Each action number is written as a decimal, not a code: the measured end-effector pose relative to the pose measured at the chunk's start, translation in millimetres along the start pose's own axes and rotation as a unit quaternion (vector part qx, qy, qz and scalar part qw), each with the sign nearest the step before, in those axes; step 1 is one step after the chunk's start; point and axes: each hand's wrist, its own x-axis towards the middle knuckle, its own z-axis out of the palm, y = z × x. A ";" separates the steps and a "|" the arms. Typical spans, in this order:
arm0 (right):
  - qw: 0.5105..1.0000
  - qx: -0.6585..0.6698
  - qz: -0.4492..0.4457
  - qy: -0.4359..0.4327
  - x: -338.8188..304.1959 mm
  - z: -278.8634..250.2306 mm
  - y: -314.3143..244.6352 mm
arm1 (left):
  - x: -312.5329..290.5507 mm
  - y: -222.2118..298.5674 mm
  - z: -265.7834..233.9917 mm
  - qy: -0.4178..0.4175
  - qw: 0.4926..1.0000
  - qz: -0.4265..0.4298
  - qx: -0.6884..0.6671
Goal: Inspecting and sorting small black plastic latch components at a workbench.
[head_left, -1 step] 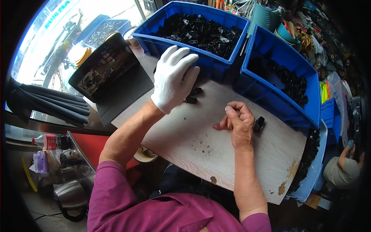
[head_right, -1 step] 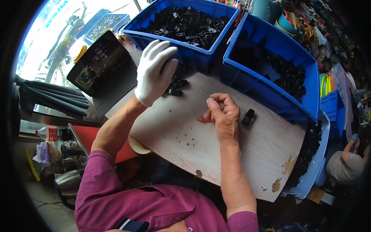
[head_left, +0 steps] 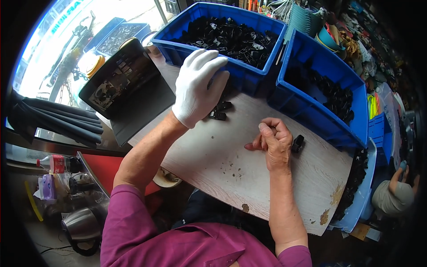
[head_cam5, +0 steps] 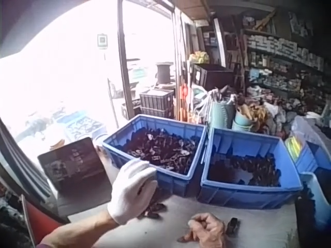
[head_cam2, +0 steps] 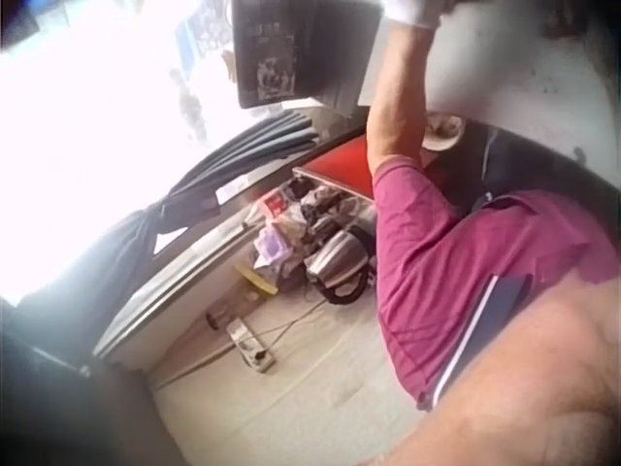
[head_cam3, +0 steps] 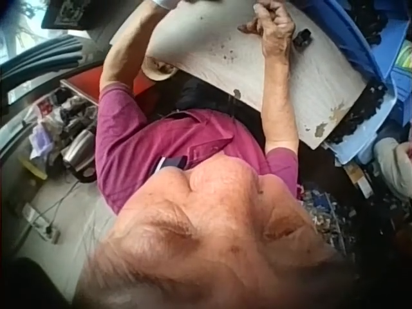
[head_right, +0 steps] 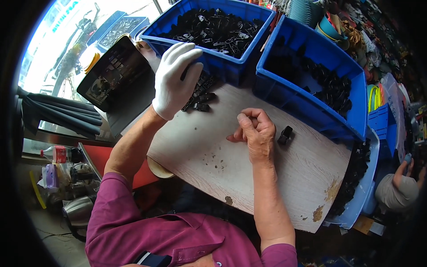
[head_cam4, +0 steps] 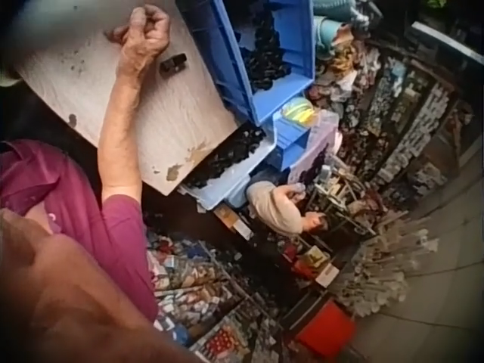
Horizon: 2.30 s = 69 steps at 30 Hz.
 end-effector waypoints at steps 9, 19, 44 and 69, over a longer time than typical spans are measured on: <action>1.000 0.015 0.010 0.004 -2.4 3.3 -2.8 | 94.0 -51.7 55.9 -0.228 0.973 -0.042 -0.005; 0.999 0.037 0.019 -0.003 -2.3 1.7 -2.3 | 133.5 -67.1 137.5 -0.519 0.845 -0.071 0.111; 1.000 0.023 -0.001 0.005 -0.9 3.3 1.9 | 129.7 -72.4 136.6 -0.552 0.806 -0.154 0.148; 0.999 0.046 0.001 -0.015 -0.5 4.6 1.8 | 138.3 -90.7 108.9 -0.312 0.922 -0.230 0.010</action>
